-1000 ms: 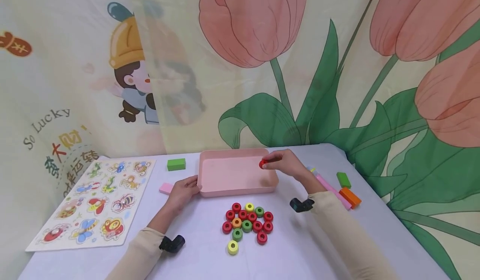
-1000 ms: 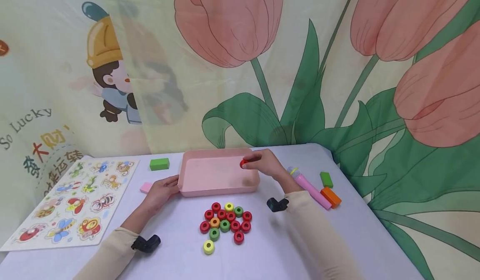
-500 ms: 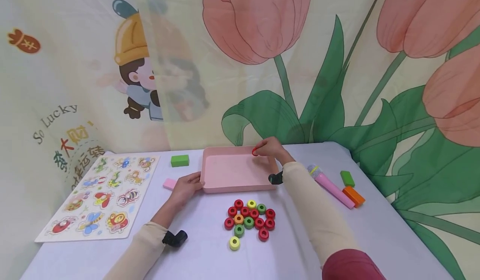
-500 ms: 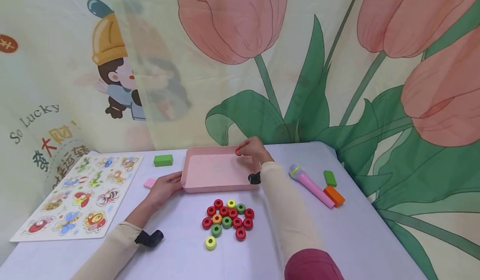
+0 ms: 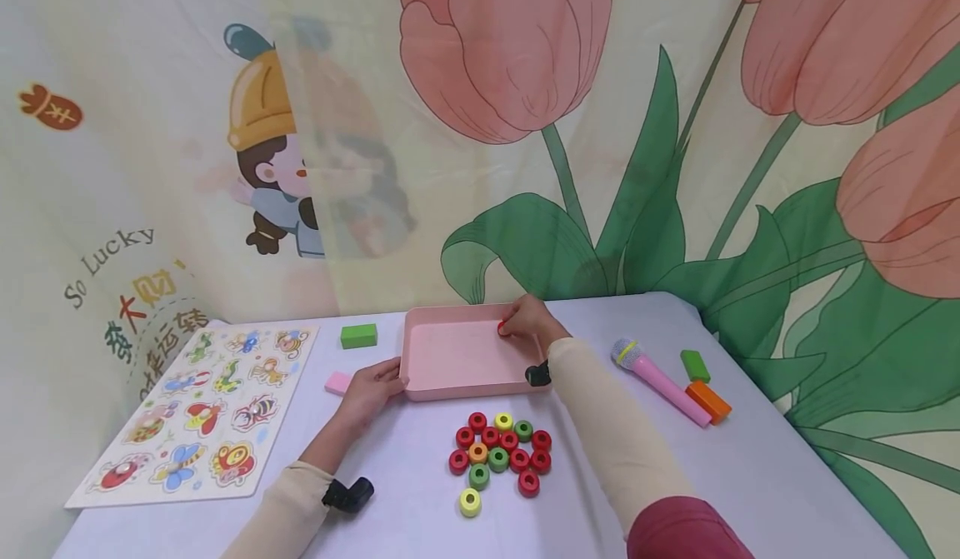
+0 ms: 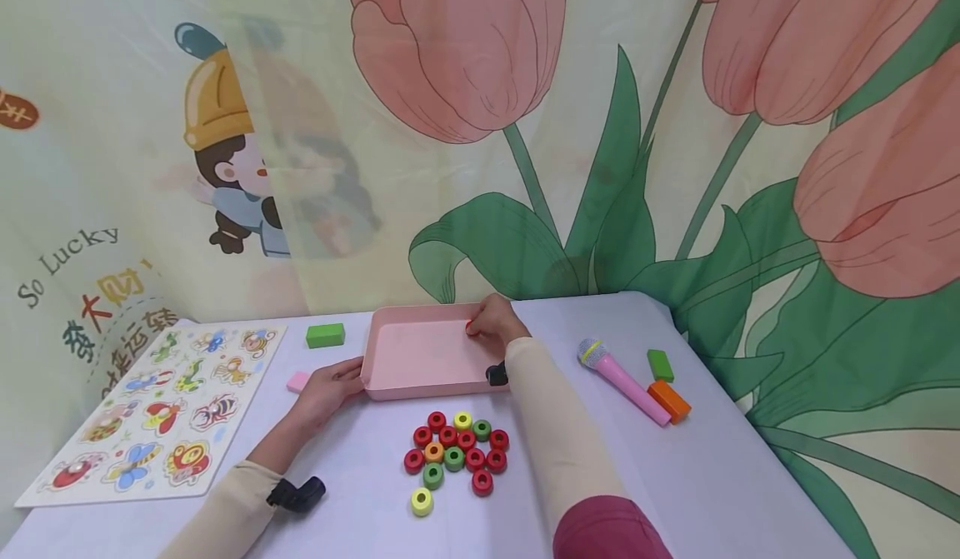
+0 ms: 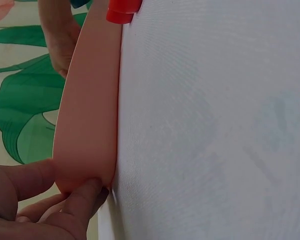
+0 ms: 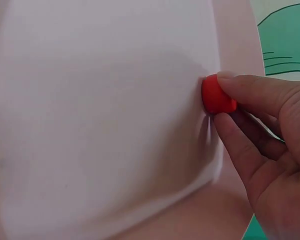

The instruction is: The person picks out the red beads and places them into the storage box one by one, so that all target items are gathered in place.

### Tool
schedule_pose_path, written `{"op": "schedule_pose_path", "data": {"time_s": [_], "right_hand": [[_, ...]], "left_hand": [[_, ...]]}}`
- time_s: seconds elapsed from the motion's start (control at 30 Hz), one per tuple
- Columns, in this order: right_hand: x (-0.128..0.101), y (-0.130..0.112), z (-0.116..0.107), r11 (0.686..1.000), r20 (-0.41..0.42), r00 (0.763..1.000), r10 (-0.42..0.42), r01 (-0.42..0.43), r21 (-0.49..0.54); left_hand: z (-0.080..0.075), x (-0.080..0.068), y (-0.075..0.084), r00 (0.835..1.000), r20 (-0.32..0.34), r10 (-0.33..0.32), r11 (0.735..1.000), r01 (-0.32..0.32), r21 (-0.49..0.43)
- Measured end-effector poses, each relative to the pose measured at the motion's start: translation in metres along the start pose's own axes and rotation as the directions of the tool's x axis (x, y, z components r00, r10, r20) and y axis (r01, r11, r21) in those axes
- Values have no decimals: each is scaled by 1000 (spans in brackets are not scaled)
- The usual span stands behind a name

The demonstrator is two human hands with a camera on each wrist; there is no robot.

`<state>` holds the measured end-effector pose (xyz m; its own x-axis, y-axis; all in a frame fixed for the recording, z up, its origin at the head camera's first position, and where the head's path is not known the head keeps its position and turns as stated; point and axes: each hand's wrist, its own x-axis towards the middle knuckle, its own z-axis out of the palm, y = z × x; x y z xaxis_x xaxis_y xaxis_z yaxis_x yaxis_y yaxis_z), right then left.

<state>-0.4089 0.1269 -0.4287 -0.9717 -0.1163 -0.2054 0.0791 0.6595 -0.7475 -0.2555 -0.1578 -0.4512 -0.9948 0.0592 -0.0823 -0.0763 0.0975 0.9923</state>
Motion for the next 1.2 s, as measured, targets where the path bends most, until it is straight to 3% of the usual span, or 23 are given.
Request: {"op": "schedule_pose_path", "data": {"time_s": [0.17,0.3,0.4,0.53,0.63,0.83,1.0,1.2], "right_hand": [[2,3,2,1000,-1,1000,7,-7,23],[-3,5,1,988,41,996,75,-80,134],[-13,4,-6,993,47,999,26,-31,110],[-28,0,-22,983,24,984,-176,177,-41],[-43,1,-32,970,43,970,-241,242,-23],[-92,21,-47,956,109,951,-288,279,92],[-130,42,-46,941,199,927,-319,284,183],[-157,58,-36,937,284,896,-342,305,168]], "left_hand": [[0,-1,1,1000,0,-5,1000,5,-21],[1,-1,0,1000,-6,-13,1000,13,-15],[1,0,-2,1000,-9,-14,1000,15,6],[1,0,-1,1000,-12,-14,1000,14,12],[1,1,0,1000,-20,-10,1000,10,7],[5,1,-5,1000,-19,-6,1000,6,5],[6,-2,-6,1000,-13,0,1000,0,1],[2,-2,-2,1000,-13,11,1000,-11,-12]]}}
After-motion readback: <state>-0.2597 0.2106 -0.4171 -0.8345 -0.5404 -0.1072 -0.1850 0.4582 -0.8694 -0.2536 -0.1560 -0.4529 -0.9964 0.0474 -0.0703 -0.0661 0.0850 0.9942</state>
